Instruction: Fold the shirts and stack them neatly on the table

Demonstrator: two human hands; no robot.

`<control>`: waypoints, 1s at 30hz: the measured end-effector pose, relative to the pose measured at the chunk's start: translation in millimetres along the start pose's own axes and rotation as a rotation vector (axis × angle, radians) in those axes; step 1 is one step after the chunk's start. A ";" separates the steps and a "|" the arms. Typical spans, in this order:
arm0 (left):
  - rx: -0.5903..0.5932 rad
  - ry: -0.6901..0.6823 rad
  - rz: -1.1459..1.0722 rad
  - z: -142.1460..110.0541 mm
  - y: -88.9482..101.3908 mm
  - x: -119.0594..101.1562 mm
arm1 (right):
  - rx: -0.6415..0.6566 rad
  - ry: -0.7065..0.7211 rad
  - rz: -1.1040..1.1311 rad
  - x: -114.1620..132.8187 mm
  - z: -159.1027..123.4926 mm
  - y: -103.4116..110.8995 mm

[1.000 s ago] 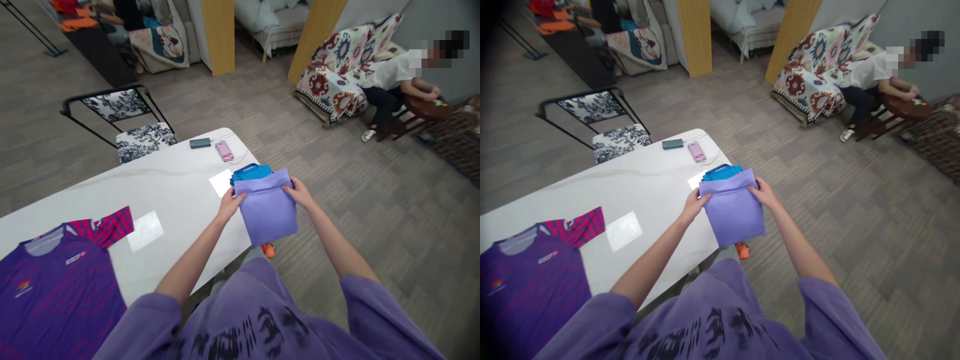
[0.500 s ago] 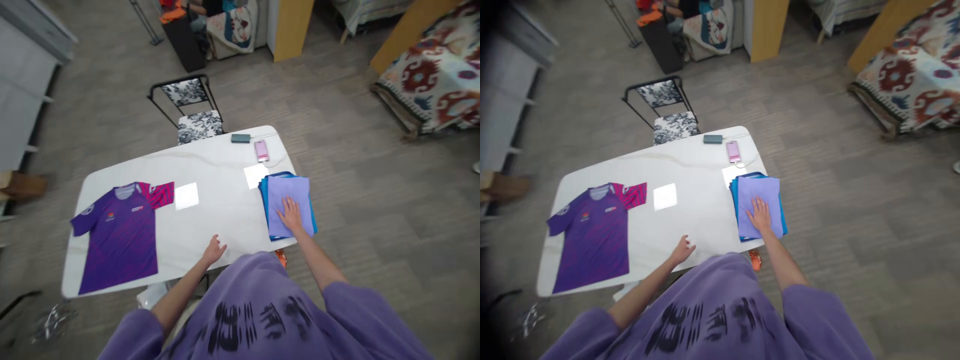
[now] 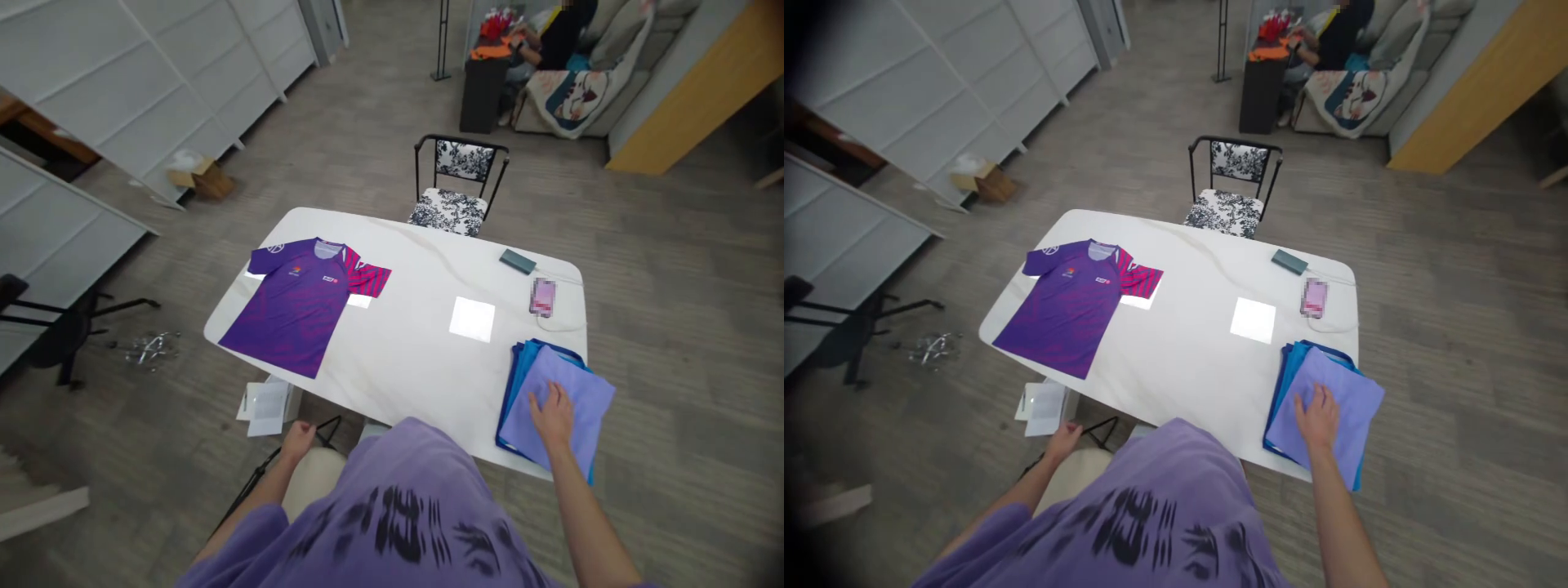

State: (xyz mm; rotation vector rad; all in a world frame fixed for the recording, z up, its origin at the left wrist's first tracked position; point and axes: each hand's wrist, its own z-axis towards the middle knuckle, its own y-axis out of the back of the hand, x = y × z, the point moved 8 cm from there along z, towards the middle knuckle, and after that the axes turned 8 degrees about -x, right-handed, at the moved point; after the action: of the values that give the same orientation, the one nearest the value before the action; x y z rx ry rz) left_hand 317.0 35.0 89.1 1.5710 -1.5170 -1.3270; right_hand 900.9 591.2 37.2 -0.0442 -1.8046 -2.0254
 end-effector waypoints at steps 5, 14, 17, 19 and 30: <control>0.008 -0.103 -0.114 152.6 2.5 12.8 | 0.091 0.152 0.020 154.9 -8.2 -37.3; 0.222 -0.281 -0.212 296.7 -1.8 17.0 | 0.598 0.475 0.055 590.8 30.2 -200.6; 0.268 -0.347 -0.194 291.3 0.7 26.1 | 0.577 0.488 0.088 702.5 87.7 -262.4; 0.309 -0.375 -0.158 284.4 -1.7 34.8 | 0.556 0.480 0.111 754.9 125.2 -297.6; 0.543 -0.514 0.023 258.1 -42.0 52.1 | 0.652 0.303 -0.077 734.7 201.0 -359.2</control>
State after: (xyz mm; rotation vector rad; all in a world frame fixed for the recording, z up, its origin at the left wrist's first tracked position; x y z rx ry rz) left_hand 90.0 51.1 -49.7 1.5737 -2.3614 -1.4564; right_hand 63.2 593.6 -49.7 0.4994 -2.1788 -1.3069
